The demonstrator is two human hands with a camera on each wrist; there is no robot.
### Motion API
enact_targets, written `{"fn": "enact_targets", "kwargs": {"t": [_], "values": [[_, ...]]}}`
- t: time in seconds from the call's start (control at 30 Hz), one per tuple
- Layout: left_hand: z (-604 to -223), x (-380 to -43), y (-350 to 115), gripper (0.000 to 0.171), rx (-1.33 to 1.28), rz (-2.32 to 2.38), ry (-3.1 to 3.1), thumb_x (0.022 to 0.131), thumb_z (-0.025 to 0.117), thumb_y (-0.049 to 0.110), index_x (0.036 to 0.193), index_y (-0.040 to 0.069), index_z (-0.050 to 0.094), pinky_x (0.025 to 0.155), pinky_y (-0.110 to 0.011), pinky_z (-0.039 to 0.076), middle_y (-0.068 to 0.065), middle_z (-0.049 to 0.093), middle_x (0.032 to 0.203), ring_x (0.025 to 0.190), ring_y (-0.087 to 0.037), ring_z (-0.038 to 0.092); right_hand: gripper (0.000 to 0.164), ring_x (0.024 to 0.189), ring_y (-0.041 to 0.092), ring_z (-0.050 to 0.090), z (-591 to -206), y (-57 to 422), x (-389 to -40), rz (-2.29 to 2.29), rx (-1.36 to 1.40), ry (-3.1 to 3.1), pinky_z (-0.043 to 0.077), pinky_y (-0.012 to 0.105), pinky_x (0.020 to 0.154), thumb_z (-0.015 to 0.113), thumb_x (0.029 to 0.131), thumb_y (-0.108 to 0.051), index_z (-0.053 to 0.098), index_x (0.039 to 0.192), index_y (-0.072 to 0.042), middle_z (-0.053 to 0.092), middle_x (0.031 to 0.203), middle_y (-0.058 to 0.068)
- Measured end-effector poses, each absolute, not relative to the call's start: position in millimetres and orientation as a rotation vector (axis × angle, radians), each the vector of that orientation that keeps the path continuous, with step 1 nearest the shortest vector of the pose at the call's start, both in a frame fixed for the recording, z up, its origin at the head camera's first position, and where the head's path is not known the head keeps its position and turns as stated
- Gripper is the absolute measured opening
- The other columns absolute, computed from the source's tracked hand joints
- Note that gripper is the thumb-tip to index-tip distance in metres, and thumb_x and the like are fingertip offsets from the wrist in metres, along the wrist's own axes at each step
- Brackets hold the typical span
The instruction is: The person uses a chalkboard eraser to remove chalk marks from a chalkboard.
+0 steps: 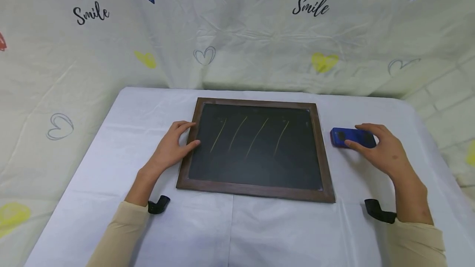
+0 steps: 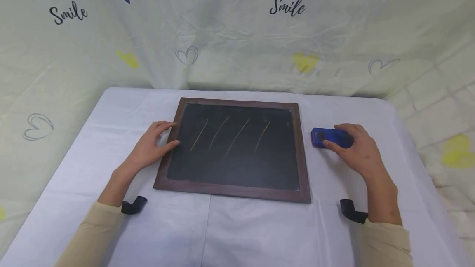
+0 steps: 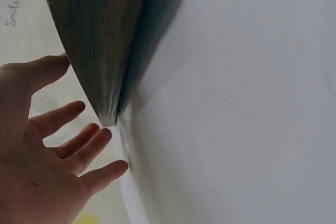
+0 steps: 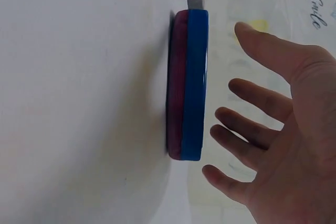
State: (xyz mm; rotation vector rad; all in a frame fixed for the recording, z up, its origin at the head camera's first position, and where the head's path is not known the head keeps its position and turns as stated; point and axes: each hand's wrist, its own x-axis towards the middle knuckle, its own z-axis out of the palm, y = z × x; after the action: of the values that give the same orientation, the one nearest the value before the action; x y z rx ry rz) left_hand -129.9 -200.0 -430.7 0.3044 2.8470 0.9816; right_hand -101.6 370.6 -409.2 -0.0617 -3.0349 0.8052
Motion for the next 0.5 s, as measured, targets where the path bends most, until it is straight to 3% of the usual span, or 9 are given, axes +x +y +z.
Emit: {"fn": "enact_targets", "kwargs": {"t": [0.5], "values": [[-432.6,-130.7,-207.0,0.070,0.358,1.023,2.800,0.098,0.075,0.026,0.158,0.010,0.044,0.123,-0.061,0.034,-0.016,0.034,0.167,0.156,-0.039,0.034,0.089,0.149,0.061,0.026,-419.3,391.9,-110.7,0.890,0.042,-3.140,0.029,0.079,0.109,0.086,0.087,-0.036,0.043,0.156,-0.001,0.029,0.166,0.031]]}}
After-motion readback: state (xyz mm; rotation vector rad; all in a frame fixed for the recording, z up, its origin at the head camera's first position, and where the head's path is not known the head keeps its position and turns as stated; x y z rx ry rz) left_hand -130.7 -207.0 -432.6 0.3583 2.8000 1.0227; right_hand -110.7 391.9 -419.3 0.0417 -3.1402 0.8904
